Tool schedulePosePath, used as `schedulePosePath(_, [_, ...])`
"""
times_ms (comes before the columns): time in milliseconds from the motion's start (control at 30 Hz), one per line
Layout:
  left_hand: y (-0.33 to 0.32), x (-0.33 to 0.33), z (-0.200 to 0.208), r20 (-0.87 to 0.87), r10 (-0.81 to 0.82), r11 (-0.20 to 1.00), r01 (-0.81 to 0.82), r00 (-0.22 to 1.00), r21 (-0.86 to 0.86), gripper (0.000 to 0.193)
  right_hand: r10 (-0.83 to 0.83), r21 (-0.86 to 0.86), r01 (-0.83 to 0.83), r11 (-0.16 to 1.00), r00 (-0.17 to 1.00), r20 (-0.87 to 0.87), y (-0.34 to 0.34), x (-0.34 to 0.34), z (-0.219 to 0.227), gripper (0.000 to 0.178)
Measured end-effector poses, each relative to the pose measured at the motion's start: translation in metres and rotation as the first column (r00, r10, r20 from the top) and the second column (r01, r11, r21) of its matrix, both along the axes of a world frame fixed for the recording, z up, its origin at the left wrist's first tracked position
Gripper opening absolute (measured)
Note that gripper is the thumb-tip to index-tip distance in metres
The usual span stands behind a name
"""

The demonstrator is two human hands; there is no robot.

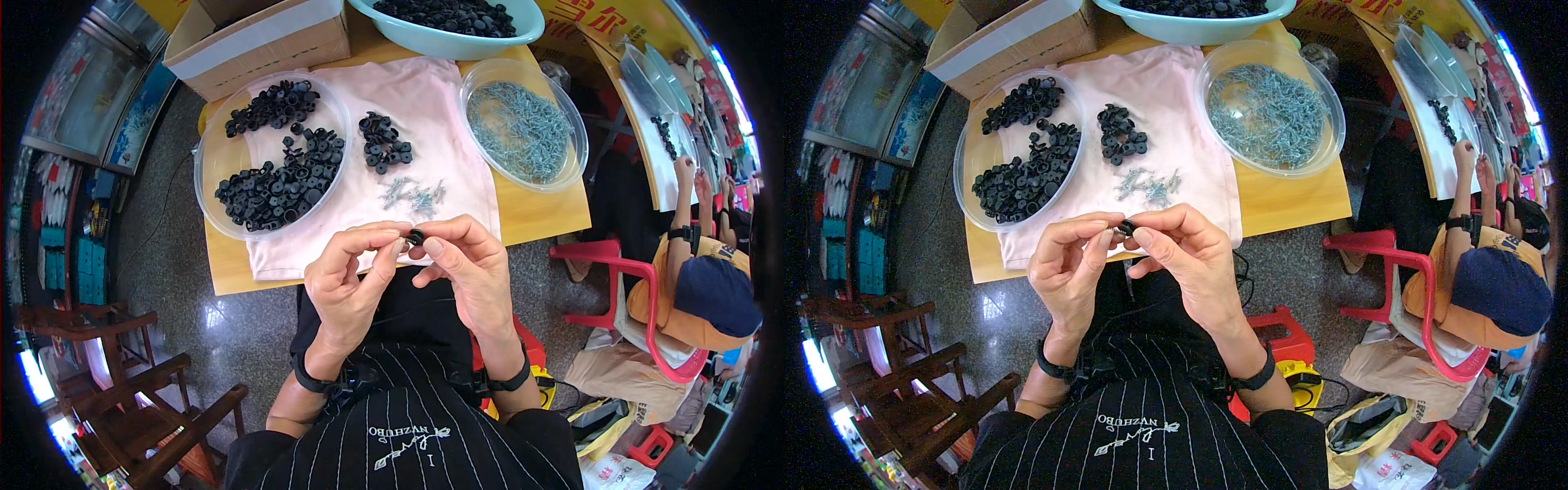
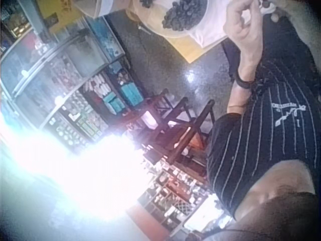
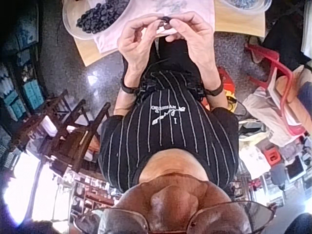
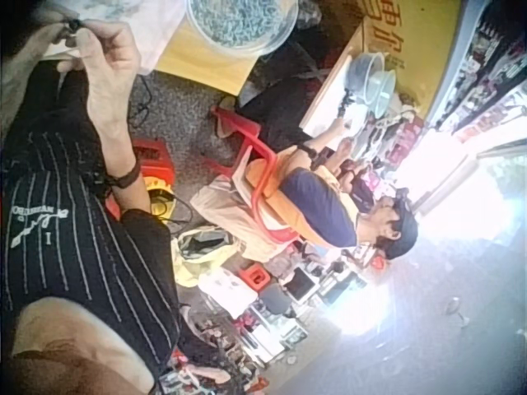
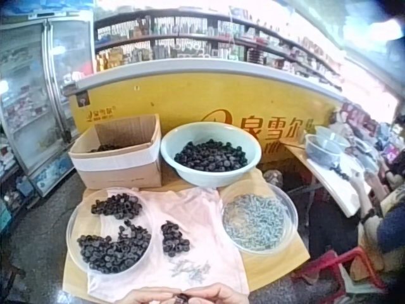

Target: The person assembles components by hand by picking up a black plastic cap and a metal screw, inserting the screw into the cap, and pressing them together before placing the unit into a pile.

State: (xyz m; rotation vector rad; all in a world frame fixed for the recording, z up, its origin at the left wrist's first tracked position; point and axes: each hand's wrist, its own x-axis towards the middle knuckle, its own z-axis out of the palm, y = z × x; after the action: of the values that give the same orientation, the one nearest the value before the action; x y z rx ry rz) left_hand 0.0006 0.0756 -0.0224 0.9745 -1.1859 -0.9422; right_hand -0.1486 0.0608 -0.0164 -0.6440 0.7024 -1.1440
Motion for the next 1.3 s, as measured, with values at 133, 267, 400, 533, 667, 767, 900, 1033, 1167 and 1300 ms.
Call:
schedulePosePath(133, [0.001, -0.001, 0.002, -0.022, 0.007, 1.0, -0.007, 1.0, -0.009, 0.014, 0.015, -0.039, -0.016, 0.999, 1.0, -0.026, -0.001, -0.001, -0.001, 0.019])
schedulePosePath(267, [0.002, -0.002, 0.001, -0.062, 0.019, 1.0, -0.018, 0.998, 0.012, 0.015, 0.028, -0.011, -0.028, 1.0, 0.999, -0.036, -0.002, 0.0, 0.002, 0.026])
schedulePosePath(400, [0.001, -0.003, 0.002, -0.09, 0.027, 0.999, -0.025, 0.996, 0.023, 0.016, 0.062, 0.04, -0.062, 0.997, 0.998, 0.003, -0.002, -0.003, -0.001, 0.03])
schedulePosePath(533, [0.002, 0.0, 0.005, 0.189, 0.062, 0.994, -0.043, 0.98, -0.104, 0.015, 0.102, 0.112, -0.118, 0.987, 0.986, 0.135, -0.003, -0.004, -0.009, 0.027])
schedulePosePath(667, [-0.001, 0.002, 0.008, 0.398, 0.166, 0.967, -0.071, 0.902, -0.243, 0.023, 0.093, 0.151, -0.122, 0.981, 0.978, 0.188, -0.003, -0.005, -0.013, 0.024])
schedulePosePath(767, [-0.001, 0.0, 0.006, 0.37, 0.149, 0.981, -0.09, 0.917, -0.172, 0.023, 0.099, 0.12, -0.117, 0.986, 0.984, 0.145, -0.001, -0.003, -0.014, 0.022])
schedulePosePath(900, [-0.004, -0.002, 0.002, 0.335, 0.098, 0.993, -0.067, 0.937, -0.102, 0.022, 0.045, 0.086, -0.053, 0.995, 0.995, 0.088, -0.001, -0.004, -0.017, 0.021])
schedulePosePath(1033, [-0.017, 0.001, 0.005, 0.364, -0.001, 0.999, -0.012, 0.931, 0.035, 0.018, -0.018, 0.068, 0.021, 0.997, 0.999, -0.039, -0.006, -0.015, -0.02, 0.021])
schedulePosePath(1167, [-0.049, 0.002, 0.014, 0.565, 0.086, 0.995, -0.097, 0.82, -0.01, 0.016, -0.188, -0.046, 0.182, 0.982, 0.96, -0.209, -0.015, -0.03, -0.03, 0.02])
schedulePosePath(1300, [-0.079, 0.001, 0.001, 0.755, 0.078, 0.994, -0.11, 0.651, -0.008, 0.017, -0.21, -0.045, 0.205, 0.978, 0.962, -0.176, -0.019, -0.033, -0.032, 0.022])
